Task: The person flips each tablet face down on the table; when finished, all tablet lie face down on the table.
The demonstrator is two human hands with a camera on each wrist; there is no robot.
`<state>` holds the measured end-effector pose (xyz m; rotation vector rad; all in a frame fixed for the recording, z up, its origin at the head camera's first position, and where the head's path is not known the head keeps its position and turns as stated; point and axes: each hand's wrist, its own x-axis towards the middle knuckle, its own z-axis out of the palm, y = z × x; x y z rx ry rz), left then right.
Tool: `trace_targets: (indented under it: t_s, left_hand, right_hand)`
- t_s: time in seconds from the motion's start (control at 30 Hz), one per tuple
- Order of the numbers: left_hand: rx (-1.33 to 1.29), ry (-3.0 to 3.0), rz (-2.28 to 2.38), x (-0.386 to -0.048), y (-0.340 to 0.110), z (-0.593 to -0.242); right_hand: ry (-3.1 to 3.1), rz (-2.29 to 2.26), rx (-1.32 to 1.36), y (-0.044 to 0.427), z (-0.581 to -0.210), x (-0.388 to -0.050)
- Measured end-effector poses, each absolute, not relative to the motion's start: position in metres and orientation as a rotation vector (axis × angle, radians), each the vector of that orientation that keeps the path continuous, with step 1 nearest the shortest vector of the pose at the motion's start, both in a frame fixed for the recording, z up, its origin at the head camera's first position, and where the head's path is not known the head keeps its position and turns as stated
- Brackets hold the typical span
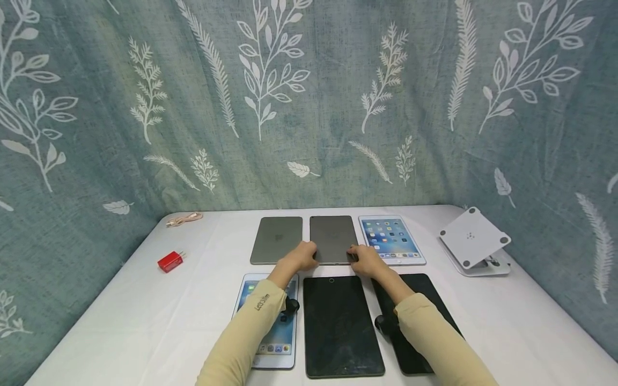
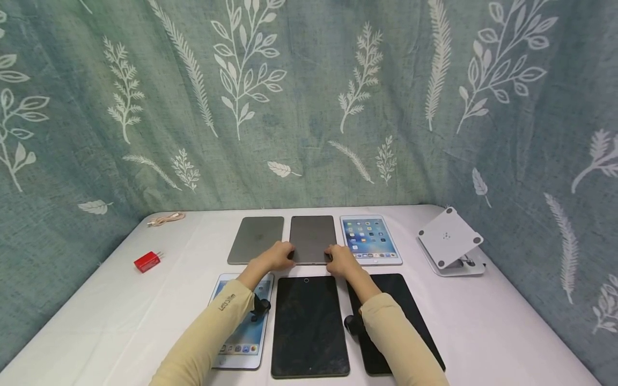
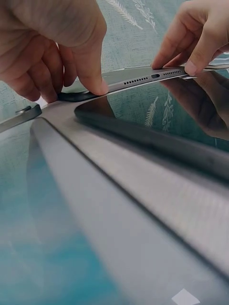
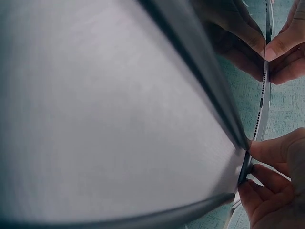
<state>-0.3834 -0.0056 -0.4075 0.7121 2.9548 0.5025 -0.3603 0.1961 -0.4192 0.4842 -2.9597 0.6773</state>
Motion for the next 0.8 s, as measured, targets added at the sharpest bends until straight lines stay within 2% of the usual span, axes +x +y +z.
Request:
trace_targets:
  t_s: [0.8]
  left_hand:
    - [0.676,2.948,0.442,-0.3763,-0.0064,-0.4025]
  right_hand:
    - [-2.951,0.706,0.469,0.1947,-0.4195,-0.3584]
